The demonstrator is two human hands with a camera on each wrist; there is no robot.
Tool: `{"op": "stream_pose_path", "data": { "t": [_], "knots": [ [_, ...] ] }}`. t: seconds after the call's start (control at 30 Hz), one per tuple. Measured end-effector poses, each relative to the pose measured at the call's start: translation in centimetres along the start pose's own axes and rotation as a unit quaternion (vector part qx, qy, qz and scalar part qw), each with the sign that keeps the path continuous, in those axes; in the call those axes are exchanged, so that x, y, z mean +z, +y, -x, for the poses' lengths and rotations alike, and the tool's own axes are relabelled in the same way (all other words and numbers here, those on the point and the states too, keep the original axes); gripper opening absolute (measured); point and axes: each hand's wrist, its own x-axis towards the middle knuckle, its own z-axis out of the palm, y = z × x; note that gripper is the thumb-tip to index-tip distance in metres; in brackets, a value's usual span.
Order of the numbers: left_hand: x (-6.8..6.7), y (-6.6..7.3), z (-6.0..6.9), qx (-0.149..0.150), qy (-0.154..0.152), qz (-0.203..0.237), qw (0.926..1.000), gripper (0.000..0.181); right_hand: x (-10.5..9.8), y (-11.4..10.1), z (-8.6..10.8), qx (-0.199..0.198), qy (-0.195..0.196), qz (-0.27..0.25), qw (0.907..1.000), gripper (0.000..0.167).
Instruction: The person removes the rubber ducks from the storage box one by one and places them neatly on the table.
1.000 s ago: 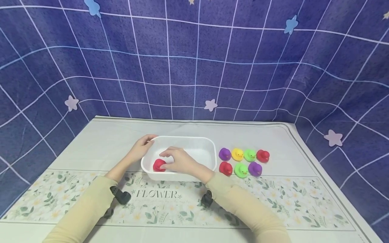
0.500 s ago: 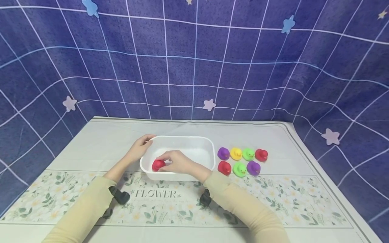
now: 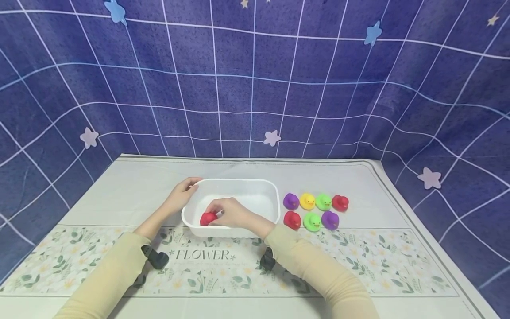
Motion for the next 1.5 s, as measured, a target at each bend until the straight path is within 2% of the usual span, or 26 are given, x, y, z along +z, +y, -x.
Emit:
{"op": "stream_pose_path", "data": {
  "t": [0.27, 0.47, 0.7, 0.83, 0.97, 1.17, 1.37, 1.5],
  "knots": [
    [0.1, -0.1, -0.2, 0.007, 0.000, -0.001, 1.0000, 0.035, -0.1, 0.1, 0.2, -0.011, 0.018, 0.006, 0.9998, 0.027],
    [0.1, -0.2, -0.1, 0.002, -0.002, 0.006, 1.0000, 0.035, 0.1, 0.1, 0.2, -0.008, 0.035, 0.022, 0.9991, 0.033],
    [0.1, 0.0, -0.3, 0.012, 0.000, 0.003, 0.9999, 0.034, -0.4, -0.1, 0.4, -0.021, 0.065, 0.032, 0.9972, 0.032],
    [0.0, 0.2, -0.3, 0.008, 0.002, 0.009, 0.9999, 0.033, -1.0, -0.3, 0.6, -0.023, 0.080, 0.036, 0.9959, 0.032],
    [0.0, 0.0, -0.1, 0.007, 0.002, 0.003, 1.0000, 0.034, -1.9, -0.5, 1.6, -0.025, 0.095, 0.033, 0.9946, 0.033],
    [0.1, -0.3, 0.3, -0.013, -0.005, 0.002, 0.9999, 0.036, -4.3, -0.1, 3.9, -0.026, 0.108, 0.058, 0.9922, 0.036],
    [0.1, -0.1, 0.1, -0.012, -0.006, 0.003, 0.9999, 0.036, -7.2, 0.1, 5.9, -0.020, 0.122, 0.063, 0.9903, 0.036],
    [0.0, 0.0, 0.2, -0.010, -0.005, 0.007, 0.9999, 0.035, -8.1, 0.6, 6.9, -0.006, 0.134, 0.062, 0.9890, 0.036]
  ]
}}
